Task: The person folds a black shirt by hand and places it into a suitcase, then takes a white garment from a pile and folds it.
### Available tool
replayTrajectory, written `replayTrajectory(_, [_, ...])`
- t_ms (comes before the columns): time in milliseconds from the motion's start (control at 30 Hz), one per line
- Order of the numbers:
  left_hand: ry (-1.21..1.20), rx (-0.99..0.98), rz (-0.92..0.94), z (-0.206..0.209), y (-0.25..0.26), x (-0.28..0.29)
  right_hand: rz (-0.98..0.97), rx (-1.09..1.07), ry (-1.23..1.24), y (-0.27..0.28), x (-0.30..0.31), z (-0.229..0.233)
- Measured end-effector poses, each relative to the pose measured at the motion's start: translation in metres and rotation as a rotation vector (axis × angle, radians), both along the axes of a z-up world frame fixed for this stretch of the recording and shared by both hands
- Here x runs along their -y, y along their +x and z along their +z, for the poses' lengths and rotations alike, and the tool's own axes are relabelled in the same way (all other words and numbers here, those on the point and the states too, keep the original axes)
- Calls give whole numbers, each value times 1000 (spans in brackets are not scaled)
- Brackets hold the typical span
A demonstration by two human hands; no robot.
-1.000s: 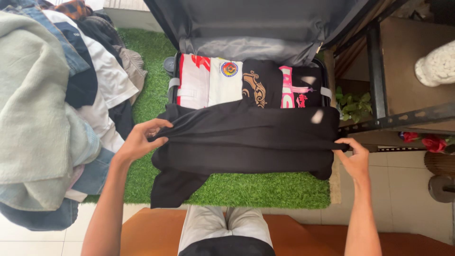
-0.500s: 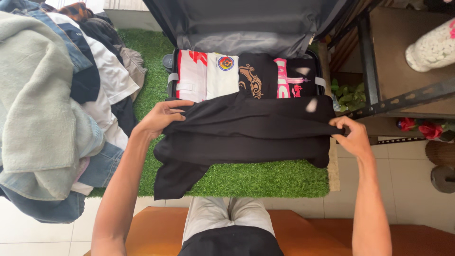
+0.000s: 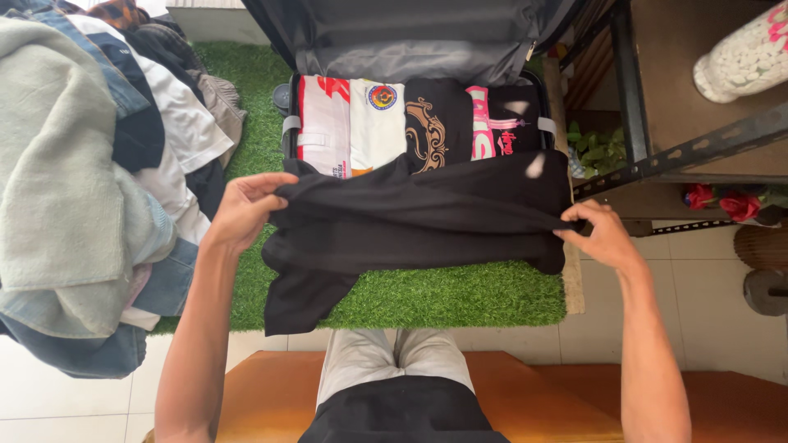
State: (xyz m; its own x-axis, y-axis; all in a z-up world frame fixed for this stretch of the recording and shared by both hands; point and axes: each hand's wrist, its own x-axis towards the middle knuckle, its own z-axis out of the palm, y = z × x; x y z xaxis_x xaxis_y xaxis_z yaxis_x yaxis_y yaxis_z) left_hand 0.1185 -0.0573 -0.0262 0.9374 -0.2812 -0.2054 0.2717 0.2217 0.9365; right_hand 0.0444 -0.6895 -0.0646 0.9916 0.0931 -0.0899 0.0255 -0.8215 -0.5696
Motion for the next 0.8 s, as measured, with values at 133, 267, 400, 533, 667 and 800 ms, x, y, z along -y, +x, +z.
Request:
replayTrajectory(133, [244,-263,-48,13,-12,19,17,70,19,-13,-3,-20])
replayTrajectory(267, [379,-303,-126,12,-11,47,-13,127,-7,-11,-16,-17])
replayTrajectory(400, [217,4,-255,12,-5,54,-191,110,66,-8,-24,6])
replayTrajectory(533, [429,266,-81,32,-6,46,-211,312,75,-12,-29,37])
replayTrajectory(667, [503,520,26,52,-17,27,-134,409,-37,-19,-30,65])
replayTrajectory(800, [23,427,162,47,-20,2,-85,449,-85,-23,-30,75])
